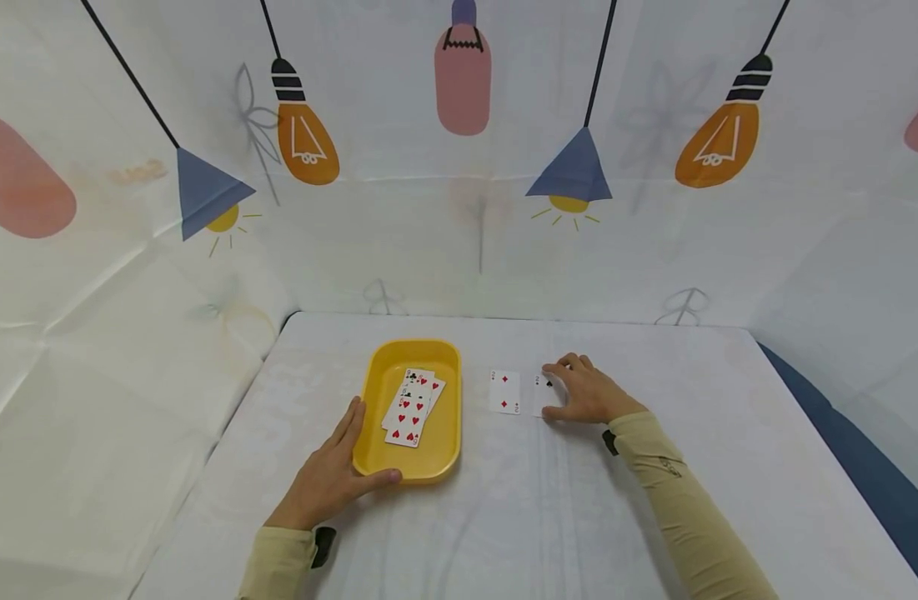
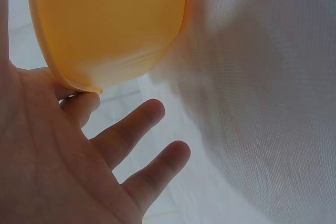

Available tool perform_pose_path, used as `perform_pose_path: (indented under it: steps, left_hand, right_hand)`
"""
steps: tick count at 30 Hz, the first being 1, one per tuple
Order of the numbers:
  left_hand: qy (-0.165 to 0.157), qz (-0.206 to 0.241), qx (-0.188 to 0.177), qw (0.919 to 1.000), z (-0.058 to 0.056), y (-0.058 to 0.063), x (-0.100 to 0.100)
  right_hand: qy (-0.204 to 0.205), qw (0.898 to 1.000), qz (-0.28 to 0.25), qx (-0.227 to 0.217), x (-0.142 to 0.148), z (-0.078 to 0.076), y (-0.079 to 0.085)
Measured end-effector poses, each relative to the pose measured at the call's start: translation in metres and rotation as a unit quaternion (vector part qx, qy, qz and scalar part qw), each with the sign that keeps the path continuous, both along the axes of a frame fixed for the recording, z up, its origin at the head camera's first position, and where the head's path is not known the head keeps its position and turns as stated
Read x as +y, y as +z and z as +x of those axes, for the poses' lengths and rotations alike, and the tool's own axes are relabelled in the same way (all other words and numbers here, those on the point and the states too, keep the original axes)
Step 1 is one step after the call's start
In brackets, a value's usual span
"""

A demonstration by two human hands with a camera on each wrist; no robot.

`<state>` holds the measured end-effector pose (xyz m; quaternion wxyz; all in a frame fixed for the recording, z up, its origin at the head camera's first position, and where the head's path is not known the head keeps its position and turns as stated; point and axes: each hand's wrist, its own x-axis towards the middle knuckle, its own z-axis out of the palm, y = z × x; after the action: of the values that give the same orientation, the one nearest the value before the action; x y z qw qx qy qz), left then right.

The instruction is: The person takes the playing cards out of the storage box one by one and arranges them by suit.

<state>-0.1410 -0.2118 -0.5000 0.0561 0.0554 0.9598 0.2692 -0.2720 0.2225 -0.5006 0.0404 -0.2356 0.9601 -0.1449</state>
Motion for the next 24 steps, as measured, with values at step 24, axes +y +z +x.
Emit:
perform_pose_path:
  steps: [24]
  left_hand:
    - [0.001,0.005,-0.003,1.0,0.001,0.004,0.001]
  right_hand:
    - [-0.045,0.992,-0.108,0.054,-0.037,0.002,0.021]
